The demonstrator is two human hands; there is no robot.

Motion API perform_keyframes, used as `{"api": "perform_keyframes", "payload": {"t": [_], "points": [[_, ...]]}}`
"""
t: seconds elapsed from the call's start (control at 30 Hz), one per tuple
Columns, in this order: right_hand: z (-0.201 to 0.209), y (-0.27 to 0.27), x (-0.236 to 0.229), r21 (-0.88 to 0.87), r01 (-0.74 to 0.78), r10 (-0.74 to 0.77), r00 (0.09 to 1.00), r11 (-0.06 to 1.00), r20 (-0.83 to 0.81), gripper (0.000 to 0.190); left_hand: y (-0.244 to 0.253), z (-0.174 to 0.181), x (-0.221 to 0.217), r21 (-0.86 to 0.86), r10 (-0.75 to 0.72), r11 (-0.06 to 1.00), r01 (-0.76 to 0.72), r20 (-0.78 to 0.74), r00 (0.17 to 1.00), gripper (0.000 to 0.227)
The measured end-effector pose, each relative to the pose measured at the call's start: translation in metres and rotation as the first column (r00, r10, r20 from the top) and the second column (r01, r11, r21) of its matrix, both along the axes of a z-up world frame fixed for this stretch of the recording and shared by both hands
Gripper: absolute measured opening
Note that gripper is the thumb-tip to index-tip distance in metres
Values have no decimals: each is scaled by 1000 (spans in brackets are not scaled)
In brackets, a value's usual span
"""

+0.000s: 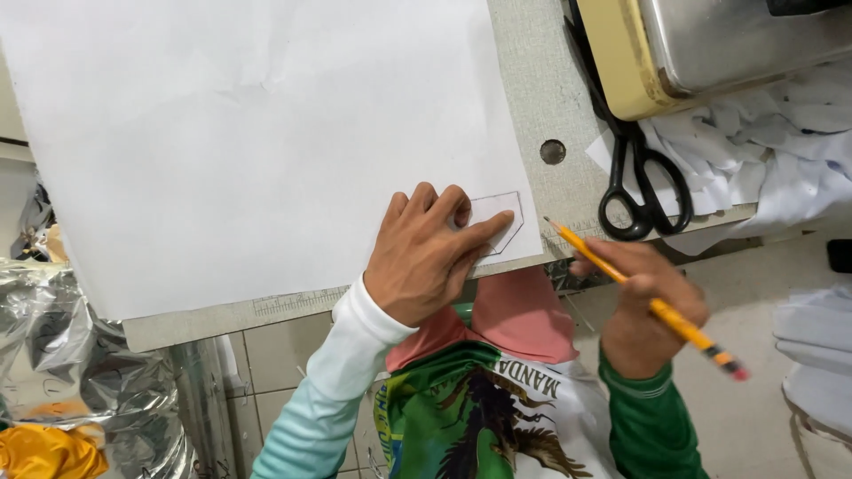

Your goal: The person traces a paper pattern onto a large sheet of white paper using a pencil. They hold the pattern steady with one hand while drawing the outline with the other, then reposition the pattern to trace additional sections.

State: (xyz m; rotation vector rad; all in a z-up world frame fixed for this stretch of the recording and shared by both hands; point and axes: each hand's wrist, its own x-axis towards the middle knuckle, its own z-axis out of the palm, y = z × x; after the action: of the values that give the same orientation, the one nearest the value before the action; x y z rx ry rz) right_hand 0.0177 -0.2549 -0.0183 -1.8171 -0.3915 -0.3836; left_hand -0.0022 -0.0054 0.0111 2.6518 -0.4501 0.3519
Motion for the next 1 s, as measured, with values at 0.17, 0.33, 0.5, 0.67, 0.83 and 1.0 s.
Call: {"api": "perform_keyframes", "payload": {"t": [0.17,0.33,0.5,0.67,0.83,1.0], "points": [[27,31,-25,-186,97,-104,994,978,-26,19,0,4,0,-13,-6,1000,6,-23,1000,33],[29,32,-29,-338,61,-28,994,939,103,14,-1,0,0,-16,5,1000,-5,-8,1000,35],[33,24,-20,-240,-59,46,997,969,-58,15,1,-1,-2,-31,13,999,-13,-20,1000,34],[31,12,8,84,-161,180,920,983,-349,11,0,-1,-2,-17,20,1000,-20,-15,1000,36],[38,24,27,-60,-270,232,905,961,-357,11,0,-2,-1,-16,31,999,-31,-6,1000,35],[34,29,33,-143,-360,299,896,922,-330,13,-1,-2,-2,-7,44,999,-44,4,999,27]]}}
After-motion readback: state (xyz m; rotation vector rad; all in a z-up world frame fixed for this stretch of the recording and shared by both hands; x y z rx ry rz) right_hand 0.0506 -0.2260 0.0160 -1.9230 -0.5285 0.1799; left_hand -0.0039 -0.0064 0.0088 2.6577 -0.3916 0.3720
